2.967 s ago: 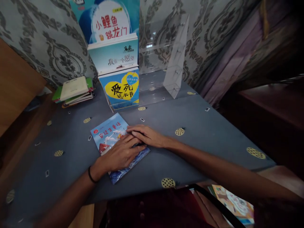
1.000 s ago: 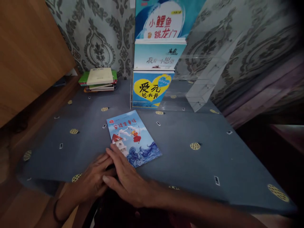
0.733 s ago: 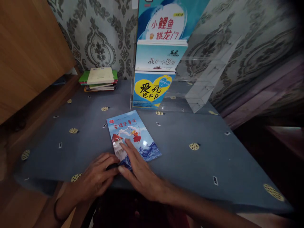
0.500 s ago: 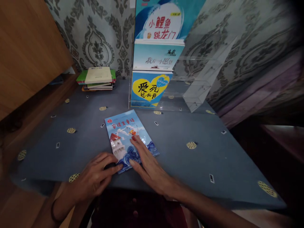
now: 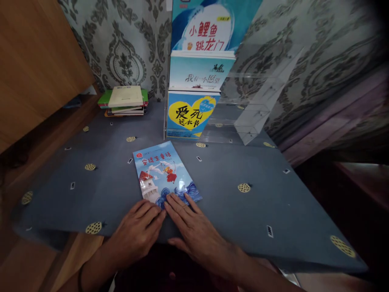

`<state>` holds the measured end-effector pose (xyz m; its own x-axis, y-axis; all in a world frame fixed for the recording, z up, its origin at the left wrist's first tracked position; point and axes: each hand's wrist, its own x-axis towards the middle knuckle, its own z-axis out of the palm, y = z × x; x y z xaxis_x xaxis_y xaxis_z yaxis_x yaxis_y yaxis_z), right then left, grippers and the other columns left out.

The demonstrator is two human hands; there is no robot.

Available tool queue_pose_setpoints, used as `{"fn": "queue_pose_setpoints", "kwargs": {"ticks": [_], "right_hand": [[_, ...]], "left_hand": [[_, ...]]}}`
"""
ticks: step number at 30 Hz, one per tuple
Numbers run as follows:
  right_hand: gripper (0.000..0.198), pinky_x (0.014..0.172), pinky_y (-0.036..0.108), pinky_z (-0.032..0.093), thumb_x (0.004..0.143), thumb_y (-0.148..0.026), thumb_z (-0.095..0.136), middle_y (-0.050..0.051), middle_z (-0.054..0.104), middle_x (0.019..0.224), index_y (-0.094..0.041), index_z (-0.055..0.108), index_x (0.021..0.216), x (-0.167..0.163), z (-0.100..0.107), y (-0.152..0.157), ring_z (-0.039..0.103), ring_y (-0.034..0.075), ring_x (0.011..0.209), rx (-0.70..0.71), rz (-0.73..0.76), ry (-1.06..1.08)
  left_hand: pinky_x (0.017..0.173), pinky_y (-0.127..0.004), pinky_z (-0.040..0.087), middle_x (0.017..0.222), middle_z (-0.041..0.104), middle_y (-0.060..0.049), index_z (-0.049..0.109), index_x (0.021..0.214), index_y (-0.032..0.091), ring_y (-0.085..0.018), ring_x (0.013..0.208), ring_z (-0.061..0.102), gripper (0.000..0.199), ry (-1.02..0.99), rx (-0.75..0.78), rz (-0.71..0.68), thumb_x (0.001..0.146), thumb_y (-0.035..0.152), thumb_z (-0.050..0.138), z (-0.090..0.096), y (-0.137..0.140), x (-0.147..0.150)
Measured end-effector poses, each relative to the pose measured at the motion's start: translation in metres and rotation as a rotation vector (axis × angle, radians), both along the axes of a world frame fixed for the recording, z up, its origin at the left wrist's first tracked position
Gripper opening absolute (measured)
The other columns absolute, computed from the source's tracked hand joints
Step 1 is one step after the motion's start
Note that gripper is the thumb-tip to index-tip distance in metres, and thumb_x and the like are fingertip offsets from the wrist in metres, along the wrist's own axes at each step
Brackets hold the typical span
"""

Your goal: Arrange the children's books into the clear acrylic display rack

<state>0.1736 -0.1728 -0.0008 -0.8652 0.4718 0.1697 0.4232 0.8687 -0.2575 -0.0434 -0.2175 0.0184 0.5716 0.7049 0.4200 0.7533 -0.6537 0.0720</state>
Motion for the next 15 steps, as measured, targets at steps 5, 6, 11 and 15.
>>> {"fn": "queue_pose_setpoints", "kwargs": {"ticks": [5,6,11,15], "right_hand": [[0.079,0.121,0.050,0.034,0.098,-0.034,0.057,0.015,0.028,0.163,-0.012,0.013,0.161,0.020,-0.014,0.006,0.021,0.027,0.153,0.050,-0.063,0.015],[0.081,0.120,0.049,0.035,0.098,-0.033,0.056,0.015,0.028,0.164,-0.012,0.009,0.161,0.024,-0.017,0.008,0.022,0.027,0.153,0.062,-0.081,0.018],[0.083,0.116,0.048,0.041,0.099,-0.032,0.054,0.015,0.031,0.162,-0.013,0.001,0.161,0.038,-0.026,0.015,0.028,0.026,0.151,0.146,-0.152,0.028],[0.078,0.114,0.047,0.043,0.100,-0.032,0.050,0.012,0.036,0.161,-0.015,0.006,0.161,0.041,-0.029,0.018,0.036,0.026,0.147,0.215,-0.144,0.029]], "left_hand": [[0.092,-0.042,0.054,0.099,0.068,-0.010,0.064,0.118,0.009,-0.023,0.096,0.063,0.028,0.015,-0.037,-0.003,0.098,0.010,0.043,0.001,0.000,-0.004],[0.092,-0.042,0.054,0.100,0.068,-0.010,0.063,0.118,0.009,-0.023,0.097,0.063,0.029,0.008,-0.040,-0.004,0.098,0.010,0.044,0.001,0.000,-0.004],[0.097,-0.043,0.053,0.112,0.066,-0.011,0.060,0.125,0.012,-0.023,0.107,0.061,0.032,-0.022,-0.080,-0.002,0.097,0.010,0.046,0.002,0.000,-0.008],[0.103,-0.049,0.050,0.128,0.061,-0.012,0.056,0.133,0.019,-0.027,0.122,0.055,0.035,0.026,-0.183,0.044,0.100,0.027,0.051,0.003,0.010,-0.018]]}}
